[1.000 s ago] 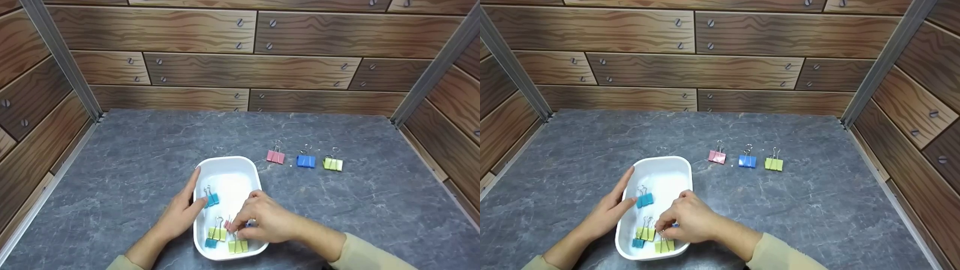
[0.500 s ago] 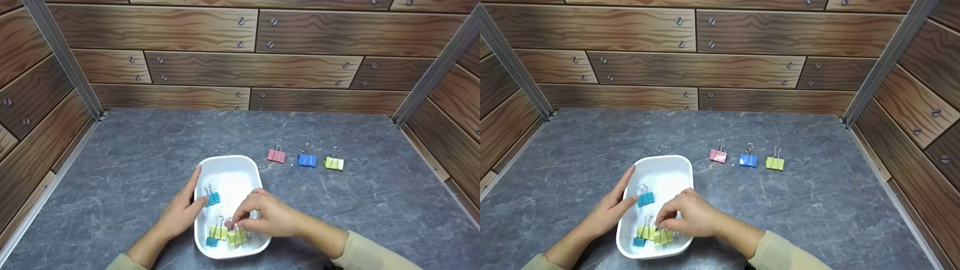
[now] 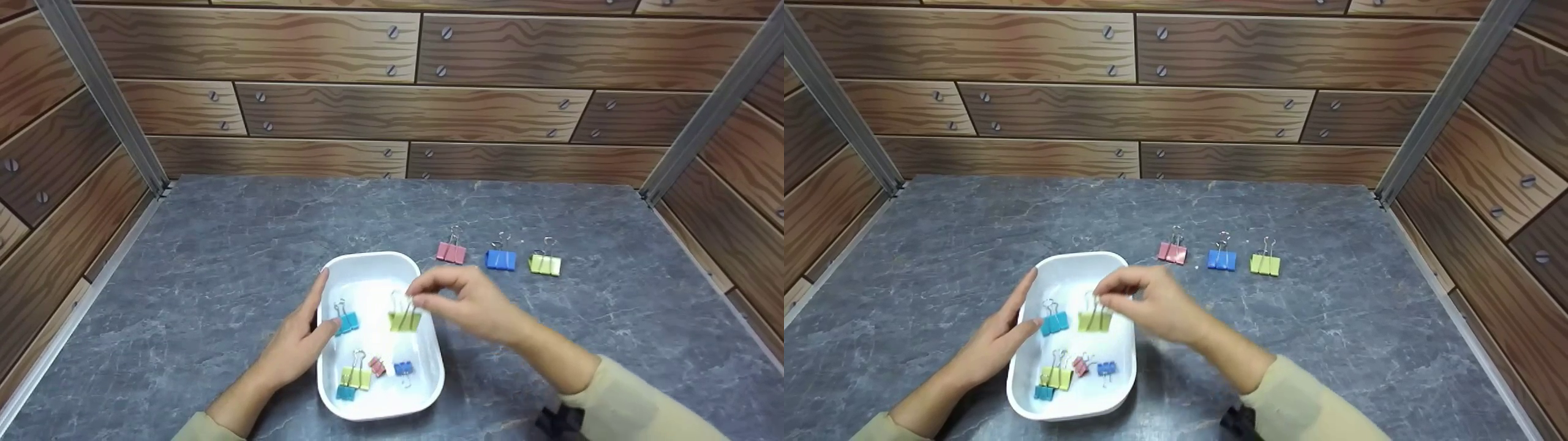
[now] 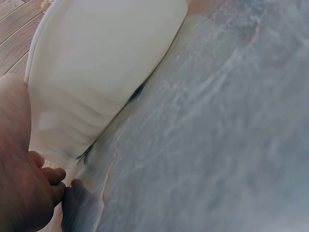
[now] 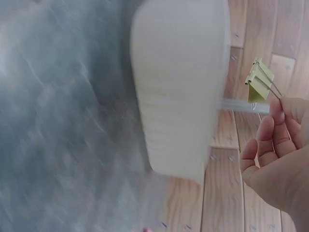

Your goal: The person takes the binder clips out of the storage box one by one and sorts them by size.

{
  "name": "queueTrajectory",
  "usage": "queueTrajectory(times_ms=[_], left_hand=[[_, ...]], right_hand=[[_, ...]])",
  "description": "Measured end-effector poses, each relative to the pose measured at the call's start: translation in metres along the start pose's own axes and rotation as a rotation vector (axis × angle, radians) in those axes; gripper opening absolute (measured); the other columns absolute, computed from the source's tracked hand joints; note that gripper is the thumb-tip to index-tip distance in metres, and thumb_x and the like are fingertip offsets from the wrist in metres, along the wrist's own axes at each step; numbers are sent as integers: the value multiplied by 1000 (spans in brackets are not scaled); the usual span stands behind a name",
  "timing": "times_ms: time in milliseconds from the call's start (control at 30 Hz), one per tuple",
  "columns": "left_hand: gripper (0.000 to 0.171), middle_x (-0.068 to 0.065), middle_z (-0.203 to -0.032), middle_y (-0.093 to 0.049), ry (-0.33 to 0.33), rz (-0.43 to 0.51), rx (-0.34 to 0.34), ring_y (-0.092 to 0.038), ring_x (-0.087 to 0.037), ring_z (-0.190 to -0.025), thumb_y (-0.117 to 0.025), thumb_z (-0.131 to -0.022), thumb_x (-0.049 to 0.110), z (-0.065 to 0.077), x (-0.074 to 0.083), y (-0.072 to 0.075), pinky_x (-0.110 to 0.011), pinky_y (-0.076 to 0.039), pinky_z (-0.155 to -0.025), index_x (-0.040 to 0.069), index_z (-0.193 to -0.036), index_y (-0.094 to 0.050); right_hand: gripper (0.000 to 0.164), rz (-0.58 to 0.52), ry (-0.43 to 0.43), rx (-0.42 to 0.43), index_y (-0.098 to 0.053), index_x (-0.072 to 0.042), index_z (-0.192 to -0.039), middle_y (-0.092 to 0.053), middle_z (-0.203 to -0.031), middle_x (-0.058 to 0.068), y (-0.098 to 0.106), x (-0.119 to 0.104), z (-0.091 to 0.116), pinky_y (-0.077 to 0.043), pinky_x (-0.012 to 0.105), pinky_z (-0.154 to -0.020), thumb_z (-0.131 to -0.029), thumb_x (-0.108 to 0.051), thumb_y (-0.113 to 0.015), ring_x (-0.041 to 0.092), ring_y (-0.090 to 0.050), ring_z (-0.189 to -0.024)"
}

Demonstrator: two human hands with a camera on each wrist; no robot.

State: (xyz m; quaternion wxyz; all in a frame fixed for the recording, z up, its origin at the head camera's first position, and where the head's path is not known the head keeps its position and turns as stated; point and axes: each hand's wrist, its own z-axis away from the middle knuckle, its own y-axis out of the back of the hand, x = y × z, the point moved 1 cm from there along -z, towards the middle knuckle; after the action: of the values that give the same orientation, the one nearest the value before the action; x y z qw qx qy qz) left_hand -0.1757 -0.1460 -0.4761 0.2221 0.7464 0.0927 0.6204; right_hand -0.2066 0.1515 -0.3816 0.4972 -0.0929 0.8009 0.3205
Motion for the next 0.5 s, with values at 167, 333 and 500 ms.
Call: queueTrajectory(times_ms=[167, 333, 500], left_hand=[[80, -9, -173, -27, 6, -12, 3, -36, -28, -154, -58, -105, 22, 0, 0, 0, -54, -38, -118, 28, -173, -14], [81, -8, -173, -26, 14, -23, 0, -34, -28, -154, -58, -106, 23, 0, 1, 1, -54, -35, -119, 30, -173, -14], [81, -6, -174, -25, 19, -32, -3, -32, -28, -155, -58, -106, 24, -1, 1, 1, -55, -31, -122, 31, -173, -13]], right_hand=[[12, -49, -25, 71, -77, 4, -107, -76, -105, 18, 24, -1, -2, -60, 32, -91, -98, -2, -73, 21, -72, -103], [12, -36, -60, 139, -76, 7, -107, -75, -109, 17, 43, 8, -2, -60, 29, -86, -98, -1, -73, 18, -72, -106], [14, -12, -111, 176, -77, 4, -110, -76, -115, 19, 58, 22, -1, -59, 28, -83, -100, -6, -73, 18, -72, -102]])
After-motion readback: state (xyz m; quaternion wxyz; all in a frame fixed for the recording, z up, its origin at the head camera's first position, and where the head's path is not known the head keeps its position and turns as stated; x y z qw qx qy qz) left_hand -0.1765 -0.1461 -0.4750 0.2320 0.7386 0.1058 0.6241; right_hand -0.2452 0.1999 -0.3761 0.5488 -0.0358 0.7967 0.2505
